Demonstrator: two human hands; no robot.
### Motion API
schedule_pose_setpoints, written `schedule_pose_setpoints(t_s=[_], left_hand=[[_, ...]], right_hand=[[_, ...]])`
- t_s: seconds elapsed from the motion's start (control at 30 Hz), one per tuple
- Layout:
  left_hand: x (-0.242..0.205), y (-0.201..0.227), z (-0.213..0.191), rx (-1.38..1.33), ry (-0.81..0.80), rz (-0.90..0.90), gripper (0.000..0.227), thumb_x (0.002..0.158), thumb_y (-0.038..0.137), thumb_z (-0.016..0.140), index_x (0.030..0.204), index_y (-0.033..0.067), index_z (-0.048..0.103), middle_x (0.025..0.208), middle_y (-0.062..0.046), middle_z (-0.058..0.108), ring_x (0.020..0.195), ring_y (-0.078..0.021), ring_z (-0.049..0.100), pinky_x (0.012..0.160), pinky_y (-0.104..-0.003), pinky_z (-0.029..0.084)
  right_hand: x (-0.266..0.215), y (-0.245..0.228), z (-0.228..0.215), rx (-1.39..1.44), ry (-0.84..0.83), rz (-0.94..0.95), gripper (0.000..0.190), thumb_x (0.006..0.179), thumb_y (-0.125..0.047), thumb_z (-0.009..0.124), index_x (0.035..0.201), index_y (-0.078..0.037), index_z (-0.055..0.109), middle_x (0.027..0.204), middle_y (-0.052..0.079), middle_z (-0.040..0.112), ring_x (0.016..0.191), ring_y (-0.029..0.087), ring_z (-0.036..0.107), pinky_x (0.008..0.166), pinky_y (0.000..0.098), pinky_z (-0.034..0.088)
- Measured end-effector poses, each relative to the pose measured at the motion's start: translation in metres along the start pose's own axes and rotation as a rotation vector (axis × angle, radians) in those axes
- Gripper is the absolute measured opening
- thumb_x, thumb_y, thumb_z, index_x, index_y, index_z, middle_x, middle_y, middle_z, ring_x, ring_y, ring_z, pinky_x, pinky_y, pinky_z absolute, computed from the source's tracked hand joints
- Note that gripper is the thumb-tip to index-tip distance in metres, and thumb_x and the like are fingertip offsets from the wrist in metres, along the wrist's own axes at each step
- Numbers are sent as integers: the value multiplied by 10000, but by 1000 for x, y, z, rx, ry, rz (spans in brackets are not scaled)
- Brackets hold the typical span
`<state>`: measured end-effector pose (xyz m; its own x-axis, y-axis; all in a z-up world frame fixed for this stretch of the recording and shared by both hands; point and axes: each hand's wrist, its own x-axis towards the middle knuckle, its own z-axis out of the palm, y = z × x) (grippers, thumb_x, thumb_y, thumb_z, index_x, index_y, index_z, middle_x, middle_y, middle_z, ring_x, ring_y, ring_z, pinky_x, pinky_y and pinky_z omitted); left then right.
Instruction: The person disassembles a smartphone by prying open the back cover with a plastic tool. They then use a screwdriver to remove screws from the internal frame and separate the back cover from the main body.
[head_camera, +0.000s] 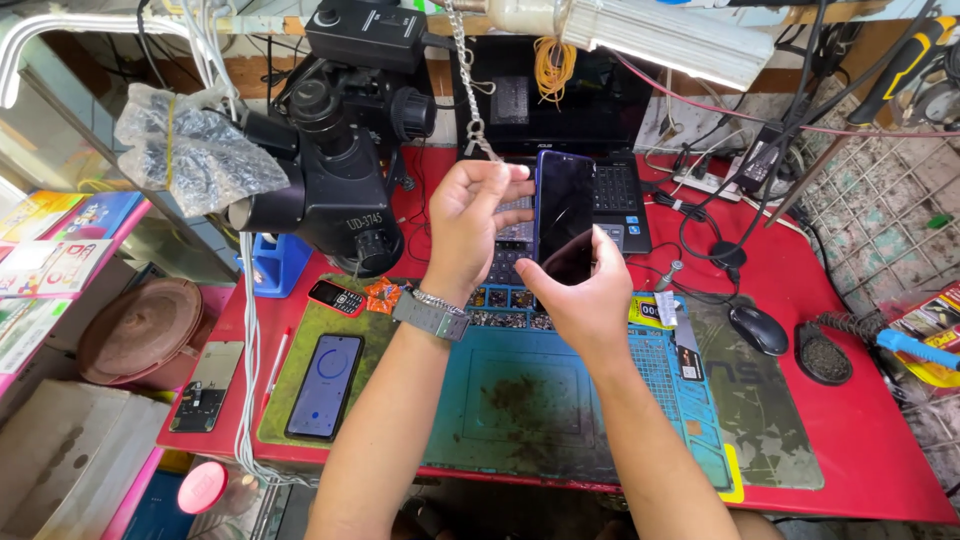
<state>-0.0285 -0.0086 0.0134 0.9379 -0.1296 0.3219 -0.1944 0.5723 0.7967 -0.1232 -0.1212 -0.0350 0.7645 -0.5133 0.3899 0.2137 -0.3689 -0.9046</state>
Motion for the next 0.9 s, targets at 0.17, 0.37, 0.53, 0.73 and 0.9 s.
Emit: schedule_pose_setpoints(t_s=[0.17,0.37,0.53,0.73,0.9], left_hand=[[-3,-13,-6,47,46,-89,331,929,323,751,937,44,573,964,-217,750,843,-330,774,653,-437,670],[-30,-46,-28,135,42,-173,292,891,162,772,1067,-59,697,917,-235,742,788,-303,774,648,-425,680],[-64,-107,-69,229,98,-309,208,857,94,767,990,-63,736,855,-251,748,686,-279,769,556,-389,683],[-105,-179,-107,270,201,-602,164,786,41,667,890,-77,712,731,-224,718,553,-233,736,487,-346,661],[-121,-178,-106,201,253,-725,130,793,30,615,875,-69,635,792,-264,721,615,-256,750,562,-341,671]], right_hand=[[-3,17,-5,-75,19,-2,699,639,-352,982,1159,-24,648,949,125,648,947,292,705,799,414,606],[-29,24,-18,-262,-1,-79,922,643,-339,974,1378,43,569,1149,219,629,1097,419,668,915,516,563],[-72,76,-20,-321,-34,-47,917,658,-268,981,1400,54,549,1185,240,623,1139,441,646,939,548,547],[-118,161,-22,-396,-75,-27,997,574,-315,1012,1410,-8,563,1173,167,621,1106,397,657,916,515,552],[-137,205,-20,-399,-35,6,1010,546,-314,1024,1402,-21,576,1139,157,624,1102,393,658,934,492,550]])
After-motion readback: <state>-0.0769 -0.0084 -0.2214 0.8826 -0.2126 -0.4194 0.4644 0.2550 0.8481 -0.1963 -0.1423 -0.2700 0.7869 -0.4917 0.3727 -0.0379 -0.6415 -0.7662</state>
